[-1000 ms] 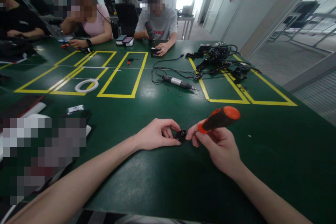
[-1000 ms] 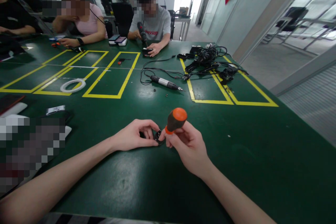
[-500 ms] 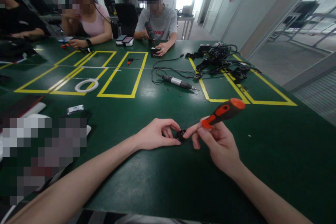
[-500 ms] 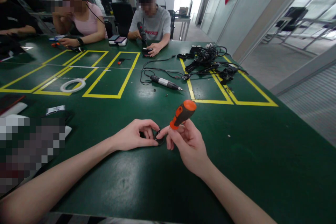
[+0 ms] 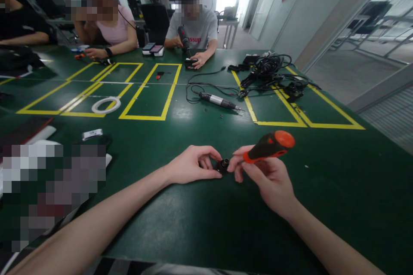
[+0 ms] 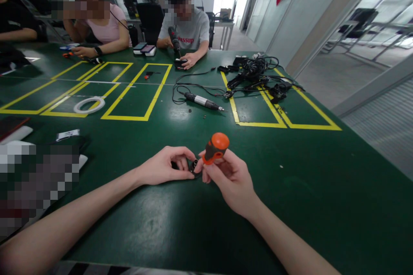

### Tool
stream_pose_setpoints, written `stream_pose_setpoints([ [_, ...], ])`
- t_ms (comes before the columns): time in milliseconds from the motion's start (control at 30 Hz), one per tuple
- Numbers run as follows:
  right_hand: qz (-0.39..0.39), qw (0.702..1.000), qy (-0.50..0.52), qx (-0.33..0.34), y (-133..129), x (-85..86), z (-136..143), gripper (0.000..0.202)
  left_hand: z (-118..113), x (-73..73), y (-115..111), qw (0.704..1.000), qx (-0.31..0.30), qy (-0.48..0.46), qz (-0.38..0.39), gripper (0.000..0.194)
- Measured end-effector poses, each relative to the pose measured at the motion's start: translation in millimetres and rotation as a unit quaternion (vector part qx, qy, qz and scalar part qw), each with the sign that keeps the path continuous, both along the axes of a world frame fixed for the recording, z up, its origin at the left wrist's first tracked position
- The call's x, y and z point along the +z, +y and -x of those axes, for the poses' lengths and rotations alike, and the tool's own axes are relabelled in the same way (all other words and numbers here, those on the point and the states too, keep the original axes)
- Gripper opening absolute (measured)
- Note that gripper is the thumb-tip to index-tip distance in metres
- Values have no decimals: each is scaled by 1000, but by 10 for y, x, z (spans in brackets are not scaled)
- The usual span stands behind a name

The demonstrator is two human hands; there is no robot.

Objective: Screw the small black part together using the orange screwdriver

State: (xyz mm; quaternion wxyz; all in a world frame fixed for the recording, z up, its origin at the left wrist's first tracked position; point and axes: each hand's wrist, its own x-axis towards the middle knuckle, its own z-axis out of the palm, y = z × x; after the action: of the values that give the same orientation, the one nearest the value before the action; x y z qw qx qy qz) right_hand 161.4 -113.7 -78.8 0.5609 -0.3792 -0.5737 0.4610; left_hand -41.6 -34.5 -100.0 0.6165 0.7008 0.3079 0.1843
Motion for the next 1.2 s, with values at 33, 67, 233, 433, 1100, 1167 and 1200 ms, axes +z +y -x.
stream_pose_setpoints([
  [33, 0, 1000, 2, 0, -2, -6, 3, 26, 0, 1, 1, 1000, 1, 0, -1, 38],
  [67, 0, 1000, 0, -2, -2, -11, 5, 25, 1, 2, 2, 1000, 2, 0, -2, 38],
  [233, -20, 1000, -17, -18, 20, -16, -9, 27, -1, 6, 3, 1000, 1, 2, -6, 38],
  [433, -27, 999, -26, -15, 26, -20, -19, 28, -3, 5, 2, 1000, 3, 1, 2, 39],
  [1100, -20, 999, -23, -29, 40, -33, -2, 30, -3, 12, -6, 1000, 6, 1, 0, 39],
  [1167, -25, 999, -25, -36, 44, -38, -5, 31, -4, 18, -7, 1000, 6, -1, -1, 38],
  [1200, -27, 998, -31, -37, 47, -36, -12, 32, -5, 20, -6, 1000, 5, -1, -2, 38],
])
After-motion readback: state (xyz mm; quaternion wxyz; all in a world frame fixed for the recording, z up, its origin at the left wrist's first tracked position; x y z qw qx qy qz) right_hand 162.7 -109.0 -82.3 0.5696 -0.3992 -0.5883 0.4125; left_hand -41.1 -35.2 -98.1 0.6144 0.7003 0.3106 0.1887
